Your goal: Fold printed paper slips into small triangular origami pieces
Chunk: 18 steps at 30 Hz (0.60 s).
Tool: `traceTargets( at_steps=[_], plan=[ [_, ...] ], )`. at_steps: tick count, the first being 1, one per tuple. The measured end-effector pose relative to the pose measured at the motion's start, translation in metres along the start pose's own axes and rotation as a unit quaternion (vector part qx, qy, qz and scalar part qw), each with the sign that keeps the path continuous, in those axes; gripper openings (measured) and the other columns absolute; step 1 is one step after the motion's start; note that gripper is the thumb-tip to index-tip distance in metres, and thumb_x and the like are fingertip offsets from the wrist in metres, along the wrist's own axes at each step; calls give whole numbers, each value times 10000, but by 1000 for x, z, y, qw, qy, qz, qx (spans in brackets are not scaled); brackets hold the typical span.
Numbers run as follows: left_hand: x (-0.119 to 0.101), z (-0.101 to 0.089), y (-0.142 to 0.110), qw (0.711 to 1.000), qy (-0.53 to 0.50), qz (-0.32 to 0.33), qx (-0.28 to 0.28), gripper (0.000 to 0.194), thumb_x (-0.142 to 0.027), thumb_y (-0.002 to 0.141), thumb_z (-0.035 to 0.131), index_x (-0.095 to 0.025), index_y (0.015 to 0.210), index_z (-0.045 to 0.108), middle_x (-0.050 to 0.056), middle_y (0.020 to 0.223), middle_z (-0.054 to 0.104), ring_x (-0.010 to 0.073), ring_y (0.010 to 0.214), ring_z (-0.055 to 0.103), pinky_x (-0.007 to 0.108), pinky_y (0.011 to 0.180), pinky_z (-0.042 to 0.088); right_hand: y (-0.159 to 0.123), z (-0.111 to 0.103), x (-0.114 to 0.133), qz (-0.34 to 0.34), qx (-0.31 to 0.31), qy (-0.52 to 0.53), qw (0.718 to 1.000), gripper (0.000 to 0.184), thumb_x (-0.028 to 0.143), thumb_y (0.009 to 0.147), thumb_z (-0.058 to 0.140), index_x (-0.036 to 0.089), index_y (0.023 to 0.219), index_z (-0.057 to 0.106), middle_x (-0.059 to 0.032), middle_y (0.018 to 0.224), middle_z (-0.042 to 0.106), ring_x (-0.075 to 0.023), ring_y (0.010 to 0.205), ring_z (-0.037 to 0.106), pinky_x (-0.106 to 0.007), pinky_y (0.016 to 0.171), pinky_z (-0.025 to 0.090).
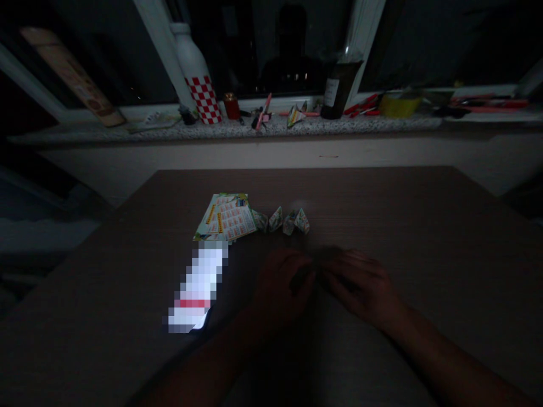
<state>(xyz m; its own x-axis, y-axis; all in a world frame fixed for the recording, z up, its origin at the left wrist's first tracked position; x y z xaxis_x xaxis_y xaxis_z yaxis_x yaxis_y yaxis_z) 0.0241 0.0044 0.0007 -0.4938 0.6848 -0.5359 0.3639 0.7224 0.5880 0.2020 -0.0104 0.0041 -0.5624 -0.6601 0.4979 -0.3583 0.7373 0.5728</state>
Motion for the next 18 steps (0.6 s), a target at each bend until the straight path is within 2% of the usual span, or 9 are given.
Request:
traceTargets(
  at_steps=[4,9,15,18],
  plan=[
    [-2,1,-1,998,-3,61,7,85,-165,832,579,-184,870,652,48,831,663,157,768,593,311,730,483,0,-3,2,-10,-45,-44,998,190,118,780,619,218,933,673,-47,785,729,-193,691,659,-354,682,501],
    [-3,-2,-1,997,-6,80,-7,93,-143,817,597,-182,870,664,50,825,674,156,754,593,301,701,474,1,-10,-1,22,-88,-98,991,85,139,781,623,207,813,663,-44,714,721,-192,633,665,-352,646,500],
    [-1,-4,-1,999,-39,29,15,114,-168,850,554,-178,880,663,57,855,663,152,770,609,277,682,493,-5,-18,-21,107,-109,-97,984,68,236,814,614,238,814,682,-35,767,738,-208,672,680,-368,680,526],
    [1,-5,0,996,-90,-29,2,93,-178,845,564,-175,864,655,47,850,658,143,753,613,260,653,486,-10,-21,-31,179,-134,-62,973,102,290,833,609,237,851,695,-44,819,745,-217,714,688,-367,702,543]
  ],
)
Point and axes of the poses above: each hand's wrist, its own y-axis towards the middle knuckle, its own z-axis out of the palm, x = y × z, the point moved 2 cm from there along y, towards the middle knuckle
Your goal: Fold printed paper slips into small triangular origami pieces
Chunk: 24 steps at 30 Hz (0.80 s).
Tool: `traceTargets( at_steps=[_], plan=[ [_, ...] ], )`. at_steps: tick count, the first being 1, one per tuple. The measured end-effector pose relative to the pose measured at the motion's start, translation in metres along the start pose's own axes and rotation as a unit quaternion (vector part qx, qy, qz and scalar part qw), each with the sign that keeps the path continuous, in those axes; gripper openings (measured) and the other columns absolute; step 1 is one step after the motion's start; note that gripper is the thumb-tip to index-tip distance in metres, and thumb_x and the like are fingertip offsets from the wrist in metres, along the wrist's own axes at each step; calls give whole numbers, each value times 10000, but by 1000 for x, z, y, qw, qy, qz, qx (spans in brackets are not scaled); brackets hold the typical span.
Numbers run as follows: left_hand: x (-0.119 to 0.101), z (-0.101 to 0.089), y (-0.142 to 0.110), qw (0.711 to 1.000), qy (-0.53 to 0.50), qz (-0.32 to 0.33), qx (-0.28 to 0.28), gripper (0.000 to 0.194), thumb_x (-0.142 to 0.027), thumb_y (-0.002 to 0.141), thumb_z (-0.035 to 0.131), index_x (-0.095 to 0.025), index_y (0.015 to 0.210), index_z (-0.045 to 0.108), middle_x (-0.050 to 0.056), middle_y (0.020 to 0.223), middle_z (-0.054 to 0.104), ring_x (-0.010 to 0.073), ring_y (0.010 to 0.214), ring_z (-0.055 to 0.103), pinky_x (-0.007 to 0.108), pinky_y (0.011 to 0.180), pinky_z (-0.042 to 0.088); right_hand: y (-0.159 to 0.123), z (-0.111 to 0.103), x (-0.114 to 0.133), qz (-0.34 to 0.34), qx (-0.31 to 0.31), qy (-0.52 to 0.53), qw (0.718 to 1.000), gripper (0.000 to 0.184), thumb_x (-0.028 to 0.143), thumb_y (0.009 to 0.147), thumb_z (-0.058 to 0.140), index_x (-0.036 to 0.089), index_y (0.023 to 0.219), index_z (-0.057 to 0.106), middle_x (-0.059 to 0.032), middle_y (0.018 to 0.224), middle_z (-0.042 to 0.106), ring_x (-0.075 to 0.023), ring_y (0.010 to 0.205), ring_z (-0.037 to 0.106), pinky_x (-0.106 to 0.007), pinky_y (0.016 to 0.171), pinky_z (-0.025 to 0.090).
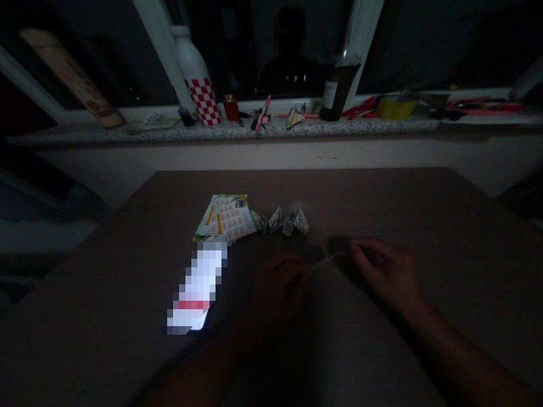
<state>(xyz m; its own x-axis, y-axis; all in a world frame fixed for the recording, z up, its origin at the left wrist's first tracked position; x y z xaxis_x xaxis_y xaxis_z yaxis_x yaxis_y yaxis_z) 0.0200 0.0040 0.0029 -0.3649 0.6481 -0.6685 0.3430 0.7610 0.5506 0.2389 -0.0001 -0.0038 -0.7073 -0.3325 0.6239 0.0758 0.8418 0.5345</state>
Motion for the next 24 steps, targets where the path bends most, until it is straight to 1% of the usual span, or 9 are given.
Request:
traceTargets(
  at_steps=[3,6,7,9,13,15,18,21,24],
  plan=[
    [7,1,2,988,-67,-133,-29,65,-222,825,600,-178,818,647,19,788,651,141,719,605,253,633,472,-1,4,-1,60,35,75,995,162,326,852,591,223,906,702,-47,874,746,-223,787,695,-353,720,554],
    [16,4,2,945,-161,-280,-58,111,-278,799,623,-170,825,629,2,743,645,139,677,597,242,595,468,-2,14,6,97,75,163,979,180,333,813,648,205,931,692,-46,884,744,-205,790,692,-332,741,555],
    [18,5,3,929,-195,-307,-66,129,-287,784,634,-165,826,620,-1,735,641,137,668,595,239,589,470,-3,17,8,117,74,190,972,196,331,786,679,196,927,688,-47,859,743,-197,765,692,-326,730,556],
    [19,7,3,906,-255,-331,-66,150,-284,751,657,-157,808,601,-7,720,628,131,657,591,238,595,476,-4,22,9,171,84,253,949,231,336,751,715,182,919,678,-46,790,742,-186,704,690,-310,677,556],
    [15,8,3,886,-333,-323,-21,141,-239,716,665,-155,808,598,1,740,639,137,685,608,249,631,489,-5,26,2,265,98,375,883,257,346,713,755,177,891,680,-46,761,742,-173,668,688,-291,641,545],
    [13,8,1,885,-363,-292,0,149,-202,712,641,-161,853,615,19,797,666,158,747,633,267,672,501,-4,25,-2,292,96,418,855,253,331,706,766,182,894,686,-42,769,744,-168,682,687,-286,658,537],
    [12,6,-2,889,-402,-219,23,286,-160,706,594,-182,990,623,41,911,689,190,845,653,297,725,517,-4,24,-5,312,100,463,824,225,303,715,761,181,893,696,-43,783,744,-161,694,680,-281,671,522],
    [12,4,-3,921,-345,-168,59,397,-94,716,570,-209,1095,603,46,1003,685,196,915,649,315,778,519,-3,25,-4,322,104,492,802,193,282,693,772,176,843,710,-35,749,737,-149,655,660,-268,644,508],
    [11,1,-3,956,-251,-118,94,377,-90,746,581,-216,1100,611,47,1011,678,182,902,645,310,788,514,-3,26,-2,331,116,508,787,176,264,673,785,182,815,721,-20,729,736,-129,629,647,-240,628,493]
  ],
)
Point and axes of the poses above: each hand's wrist, its own y-axis towards the middle knuckle, its own z-axis out of the palm, x = y × z, the point moved 2 cm from there along y, towards the middle knuckle
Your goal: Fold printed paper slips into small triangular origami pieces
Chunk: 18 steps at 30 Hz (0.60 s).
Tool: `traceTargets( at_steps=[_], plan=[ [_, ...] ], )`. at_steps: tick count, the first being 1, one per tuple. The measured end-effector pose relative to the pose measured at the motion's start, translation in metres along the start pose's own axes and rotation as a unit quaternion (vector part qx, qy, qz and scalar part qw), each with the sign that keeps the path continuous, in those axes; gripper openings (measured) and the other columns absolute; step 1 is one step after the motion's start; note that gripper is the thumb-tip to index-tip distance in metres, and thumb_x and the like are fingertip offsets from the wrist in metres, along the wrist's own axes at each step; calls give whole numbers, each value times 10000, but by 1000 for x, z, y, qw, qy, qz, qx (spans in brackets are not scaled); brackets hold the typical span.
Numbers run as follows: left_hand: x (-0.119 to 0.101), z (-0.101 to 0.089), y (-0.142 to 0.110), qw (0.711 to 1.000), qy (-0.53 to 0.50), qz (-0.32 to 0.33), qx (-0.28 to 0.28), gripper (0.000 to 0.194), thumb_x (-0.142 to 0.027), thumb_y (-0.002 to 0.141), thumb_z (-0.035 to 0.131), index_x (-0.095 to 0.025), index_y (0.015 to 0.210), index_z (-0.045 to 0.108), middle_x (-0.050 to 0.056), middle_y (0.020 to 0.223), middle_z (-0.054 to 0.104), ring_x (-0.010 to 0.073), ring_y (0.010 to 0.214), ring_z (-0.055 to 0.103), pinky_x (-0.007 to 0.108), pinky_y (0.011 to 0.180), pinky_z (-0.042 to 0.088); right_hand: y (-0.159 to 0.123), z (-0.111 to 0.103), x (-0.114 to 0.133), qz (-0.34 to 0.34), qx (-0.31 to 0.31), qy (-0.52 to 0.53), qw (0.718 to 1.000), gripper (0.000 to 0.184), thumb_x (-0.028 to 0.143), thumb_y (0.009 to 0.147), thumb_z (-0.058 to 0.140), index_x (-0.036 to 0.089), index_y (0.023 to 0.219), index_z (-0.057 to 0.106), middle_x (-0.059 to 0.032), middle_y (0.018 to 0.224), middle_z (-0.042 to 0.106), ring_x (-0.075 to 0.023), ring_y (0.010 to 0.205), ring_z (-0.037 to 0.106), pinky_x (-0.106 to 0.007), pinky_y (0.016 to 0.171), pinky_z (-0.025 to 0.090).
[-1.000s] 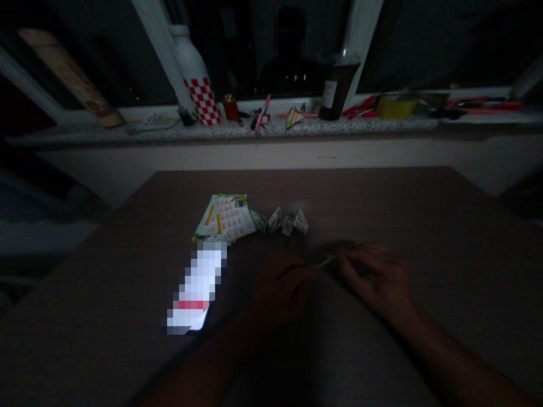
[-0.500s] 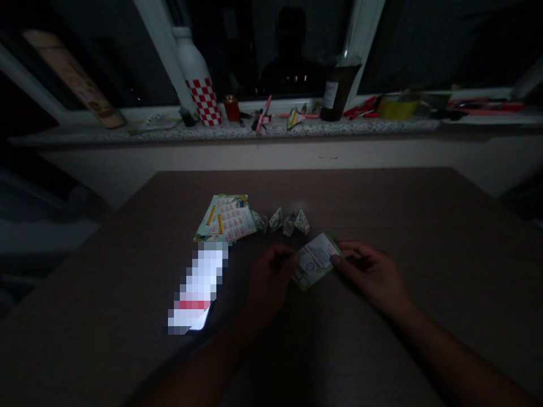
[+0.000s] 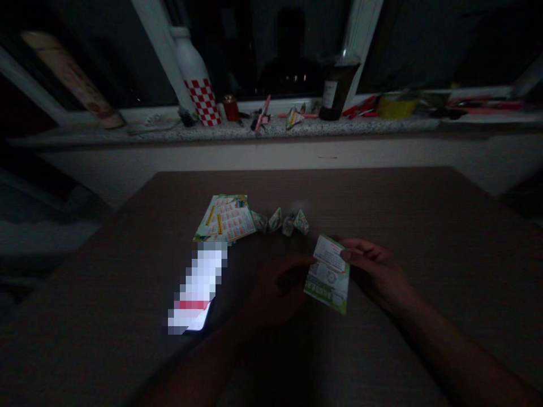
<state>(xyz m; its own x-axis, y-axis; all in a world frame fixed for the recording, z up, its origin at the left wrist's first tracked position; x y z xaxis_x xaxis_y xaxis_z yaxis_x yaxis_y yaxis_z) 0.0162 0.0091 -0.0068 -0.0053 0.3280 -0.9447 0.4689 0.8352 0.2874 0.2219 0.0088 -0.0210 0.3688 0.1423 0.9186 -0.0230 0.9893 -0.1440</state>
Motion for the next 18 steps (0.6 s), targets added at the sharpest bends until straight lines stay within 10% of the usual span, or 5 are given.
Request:
traceTargets(
  at_steps=[18],
  plan=[
    [3,-1,4,998,-20,45,31,237,-258,728,736,-207,954,686,85,1096,642,209,949,640,313,816,503,-12,11,9,-61,58,-145,986,163,320,703,766,179,763,710,-13,653,691,-116,571,617,-205,534,480]
  ],
)
Point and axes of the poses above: each hand's wrist, its own y-axis towards the middle knuckle, its own z-axis out of the palm, x = y × z, the point moved 2 cm from there along y, towards the middle knuckle
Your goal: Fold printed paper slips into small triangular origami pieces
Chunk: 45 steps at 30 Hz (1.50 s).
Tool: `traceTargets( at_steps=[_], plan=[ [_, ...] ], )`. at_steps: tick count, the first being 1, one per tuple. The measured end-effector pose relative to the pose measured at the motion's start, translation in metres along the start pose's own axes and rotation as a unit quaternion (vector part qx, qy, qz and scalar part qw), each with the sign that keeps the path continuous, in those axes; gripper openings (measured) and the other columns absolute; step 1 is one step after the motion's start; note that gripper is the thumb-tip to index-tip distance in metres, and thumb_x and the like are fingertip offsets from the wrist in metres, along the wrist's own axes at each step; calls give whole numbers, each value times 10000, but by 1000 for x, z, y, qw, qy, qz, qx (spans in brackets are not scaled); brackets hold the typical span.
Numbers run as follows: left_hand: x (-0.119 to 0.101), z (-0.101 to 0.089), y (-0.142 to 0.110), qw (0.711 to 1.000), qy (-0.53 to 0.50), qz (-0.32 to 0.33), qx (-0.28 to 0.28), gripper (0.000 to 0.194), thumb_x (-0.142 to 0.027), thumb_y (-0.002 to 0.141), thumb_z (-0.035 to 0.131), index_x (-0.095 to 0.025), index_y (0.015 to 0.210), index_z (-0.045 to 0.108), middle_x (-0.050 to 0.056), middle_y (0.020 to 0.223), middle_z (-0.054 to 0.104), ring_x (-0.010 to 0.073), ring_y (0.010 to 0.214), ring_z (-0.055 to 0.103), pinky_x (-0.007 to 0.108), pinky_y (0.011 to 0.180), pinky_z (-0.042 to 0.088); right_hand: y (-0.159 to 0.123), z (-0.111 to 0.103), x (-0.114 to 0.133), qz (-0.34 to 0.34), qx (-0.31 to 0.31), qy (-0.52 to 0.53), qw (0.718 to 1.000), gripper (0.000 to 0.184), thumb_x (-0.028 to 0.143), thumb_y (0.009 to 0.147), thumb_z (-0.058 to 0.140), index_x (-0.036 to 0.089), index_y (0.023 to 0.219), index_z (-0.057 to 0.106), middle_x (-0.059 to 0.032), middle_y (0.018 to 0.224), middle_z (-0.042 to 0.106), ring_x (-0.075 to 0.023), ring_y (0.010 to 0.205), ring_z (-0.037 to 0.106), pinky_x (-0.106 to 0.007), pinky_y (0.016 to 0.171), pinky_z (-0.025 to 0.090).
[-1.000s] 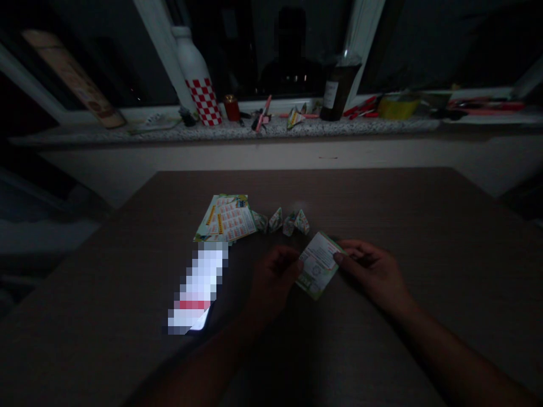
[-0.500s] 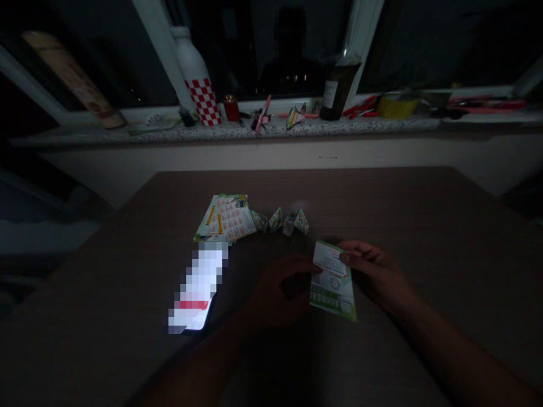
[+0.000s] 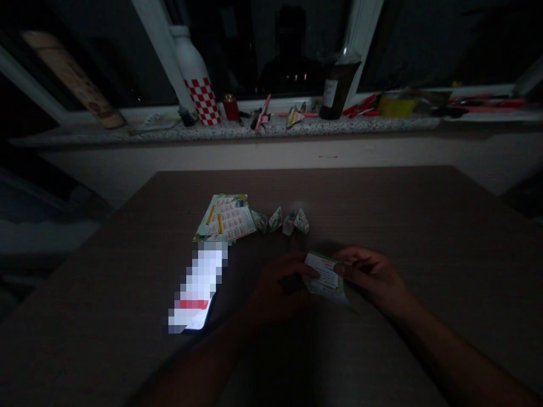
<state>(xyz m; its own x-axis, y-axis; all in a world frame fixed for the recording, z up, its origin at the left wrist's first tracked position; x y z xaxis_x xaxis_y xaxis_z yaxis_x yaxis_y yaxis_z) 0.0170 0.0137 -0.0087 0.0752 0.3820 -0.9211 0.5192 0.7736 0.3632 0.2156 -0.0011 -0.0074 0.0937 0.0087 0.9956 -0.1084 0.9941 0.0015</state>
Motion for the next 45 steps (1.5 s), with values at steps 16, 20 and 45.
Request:
traceTargets(
  at_steps=[16,20,45],
  plan=[
    [-2,3,-3,987,81,-87,-106,118,-246,839,596,-194,923,662,23,860,689,161,795,636,265,718,484,-7,1,2,-73,-13,-80,994,203,389,802,667,200,861,710,-25,701,692,-128,600,624,-210,528,488],
    [2,4,-4,977,50,-108,-174,99,-251,818,625,-195,883,576,-3,820,613,136,770,598,241,691,471,-10,0,0,-152,-10,-139,978,206,364,854,607,226,992,672,-53,878,711,-166,764,662,-255,657,532],
    [-1,13,-4,978,-40,-110,-175,279,-238,787,664,-196,1026,527,47,965,663,172,888,637,304,806,499,-7,16,3,-246,-94,-276,924,119,213,798,647,220,917,658,-50,881,688,-197,812,644,-316,707,521]
  ],
)
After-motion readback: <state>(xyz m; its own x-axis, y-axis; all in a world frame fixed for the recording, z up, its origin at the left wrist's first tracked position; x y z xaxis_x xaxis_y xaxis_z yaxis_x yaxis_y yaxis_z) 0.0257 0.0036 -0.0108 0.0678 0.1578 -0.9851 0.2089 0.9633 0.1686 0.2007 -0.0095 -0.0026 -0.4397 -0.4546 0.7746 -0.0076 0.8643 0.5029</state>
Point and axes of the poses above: each hand's wrist, its own y-axis towards the middle knuckle, its own z-axis out of the palm, x = y × z, the point moved 2 cm from there along y, towards the middle knuckle
